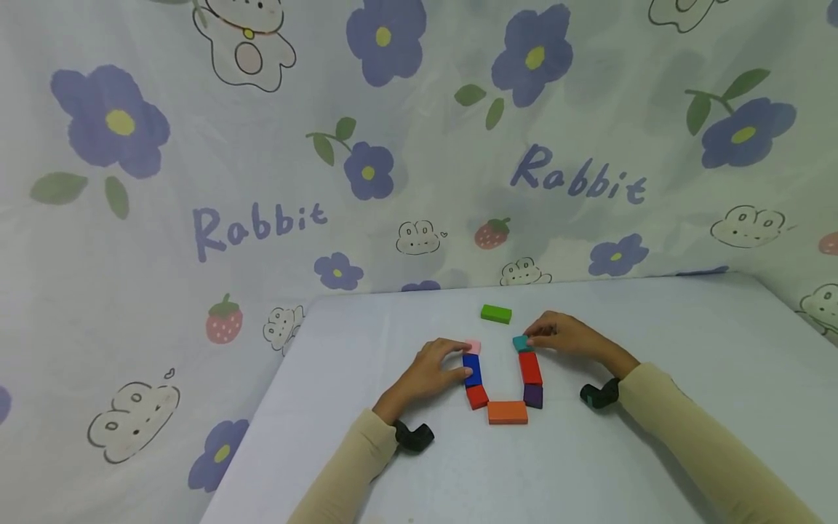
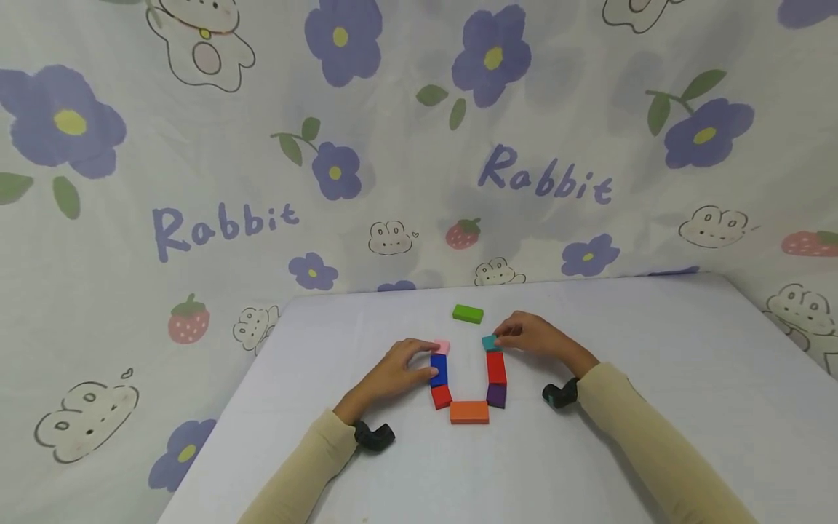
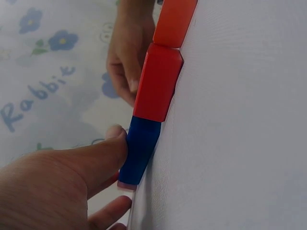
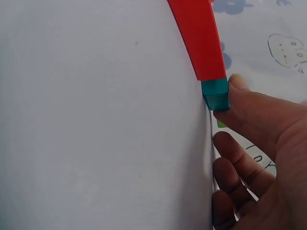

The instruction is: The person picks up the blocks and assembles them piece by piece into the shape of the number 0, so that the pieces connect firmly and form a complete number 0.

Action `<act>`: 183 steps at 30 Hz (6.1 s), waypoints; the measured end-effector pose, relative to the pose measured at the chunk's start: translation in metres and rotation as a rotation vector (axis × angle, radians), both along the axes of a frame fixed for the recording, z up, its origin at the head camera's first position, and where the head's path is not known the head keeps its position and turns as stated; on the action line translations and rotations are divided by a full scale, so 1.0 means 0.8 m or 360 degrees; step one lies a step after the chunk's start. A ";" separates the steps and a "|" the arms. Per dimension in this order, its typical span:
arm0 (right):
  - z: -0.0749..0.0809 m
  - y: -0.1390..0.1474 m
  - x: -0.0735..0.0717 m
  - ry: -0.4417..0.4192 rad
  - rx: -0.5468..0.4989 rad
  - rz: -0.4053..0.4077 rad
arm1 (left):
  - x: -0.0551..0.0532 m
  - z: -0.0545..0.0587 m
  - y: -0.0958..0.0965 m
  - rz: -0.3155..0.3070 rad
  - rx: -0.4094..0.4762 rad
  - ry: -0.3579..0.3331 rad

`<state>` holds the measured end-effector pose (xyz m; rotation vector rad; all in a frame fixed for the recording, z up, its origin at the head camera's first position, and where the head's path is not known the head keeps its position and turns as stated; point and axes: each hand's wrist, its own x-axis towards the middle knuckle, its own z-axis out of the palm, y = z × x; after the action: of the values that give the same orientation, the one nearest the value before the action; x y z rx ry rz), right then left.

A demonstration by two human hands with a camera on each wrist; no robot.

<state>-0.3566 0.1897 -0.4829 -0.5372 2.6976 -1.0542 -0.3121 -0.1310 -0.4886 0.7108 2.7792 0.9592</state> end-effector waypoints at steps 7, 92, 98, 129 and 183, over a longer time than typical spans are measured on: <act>0.000 0.001 0.002 0.0012 0.0017 0.0015 | 0.000 -0.002 0.001 0.0006 -0.0004 0.0000; 0.040 -0.078 -0.072 0.0124 0.0372 0.0100 | 0.003 0.000 0.001 0.0011 -0.0006 -0.0009; 0.039 -0.089 -0.074 0.0195 0.0395 0.0103 | 0.004 0.003 0.002 0.0017 0.0010 -0.0009; 0.067 -0.101 -0.040 0.0234 0.0420 0.0247 | 0.006 -0.001 -0.002 0.0020 -0.0030 0.0020; 0.041 -0.097 -0.018 0.0144 0.0429 0.0313 | 0.005 -0.001 0.000 0.0028 -0.0014 0.0001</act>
<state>-0.3712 0.1118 -0.4501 -0.7942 2.7325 -0.6182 -0.3077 -0.1311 -0.4896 0.6866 2.7928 0.9496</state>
